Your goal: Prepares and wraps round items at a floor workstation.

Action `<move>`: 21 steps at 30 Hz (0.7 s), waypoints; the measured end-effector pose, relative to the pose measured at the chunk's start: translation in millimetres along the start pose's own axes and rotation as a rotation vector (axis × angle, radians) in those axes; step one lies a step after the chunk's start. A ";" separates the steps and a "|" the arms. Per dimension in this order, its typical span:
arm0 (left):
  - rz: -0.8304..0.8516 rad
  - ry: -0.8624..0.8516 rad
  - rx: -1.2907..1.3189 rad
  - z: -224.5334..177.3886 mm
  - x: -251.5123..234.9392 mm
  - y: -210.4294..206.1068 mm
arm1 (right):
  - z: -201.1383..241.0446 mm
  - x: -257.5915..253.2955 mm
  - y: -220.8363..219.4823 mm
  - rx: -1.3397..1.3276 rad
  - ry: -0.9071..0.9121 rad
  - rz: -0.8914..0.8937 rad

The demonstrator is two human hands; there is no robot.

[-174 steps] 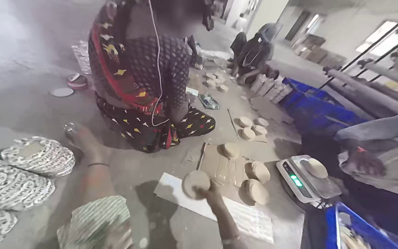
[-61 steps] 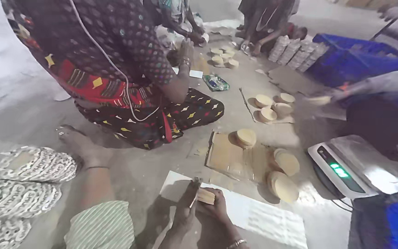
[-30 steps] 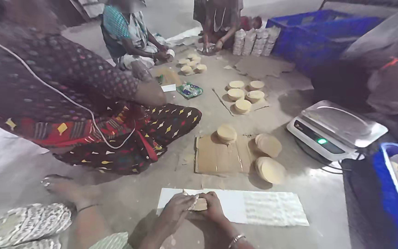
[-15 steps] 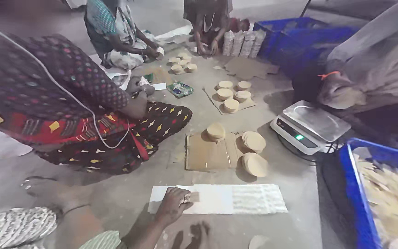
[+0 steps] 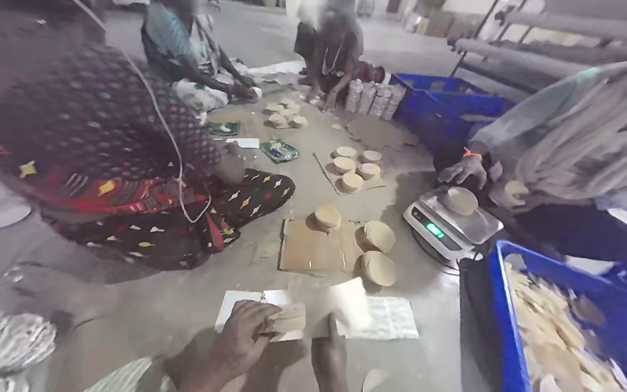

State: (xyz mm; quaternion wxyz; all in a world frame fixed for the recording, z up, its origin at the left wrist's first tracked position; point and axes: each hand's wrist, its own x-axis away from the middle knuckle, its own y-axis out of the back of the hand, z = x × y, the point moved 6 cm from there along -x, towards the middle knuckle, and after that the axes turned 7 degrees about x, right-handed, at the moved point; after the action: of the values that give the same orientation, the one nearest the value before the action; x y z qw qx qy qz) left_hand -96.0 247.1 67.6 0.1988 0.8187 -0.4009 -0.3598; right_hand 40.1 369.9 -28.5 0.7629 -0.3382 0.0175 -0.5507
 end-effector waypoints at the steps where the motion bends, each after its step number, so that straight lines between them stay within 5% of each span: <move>1: 0.020 0.032 0.011 -4.2 5.4 -0.6 | 11.2 14.2 -2.5 0.152 0.137 0.017; 5: 0.079 0.089 -0.075 -20.1 39.1 -3.0 | 7.7 73.6 -7.4 0.819 0.653 0.103; 11: 0.618 0.667 -0.144 2.7 108.2 -30.3 | -68.1 109.2 21.2 1.195 0.746 0.465; 17: 0.447 0.627 0.079 11.0 118.9 -27.7 | -86.0 117.7 17.1 1.282 0.869 0.460; 21: 0.265 0.661 0.248 25.9 130.4 -24.3 | -82.3 126.5 -0.8 1.590 0.928 0.531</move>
State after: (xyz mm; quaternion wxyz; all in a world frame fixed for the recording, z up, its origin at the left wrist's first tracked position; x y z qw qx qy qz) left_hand -48.2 156.5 -20.5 0.2617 0.8494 -0.4582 0.0040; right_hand 56.3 221.1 -47.8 0.7864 0.5455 0.0151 -0.2895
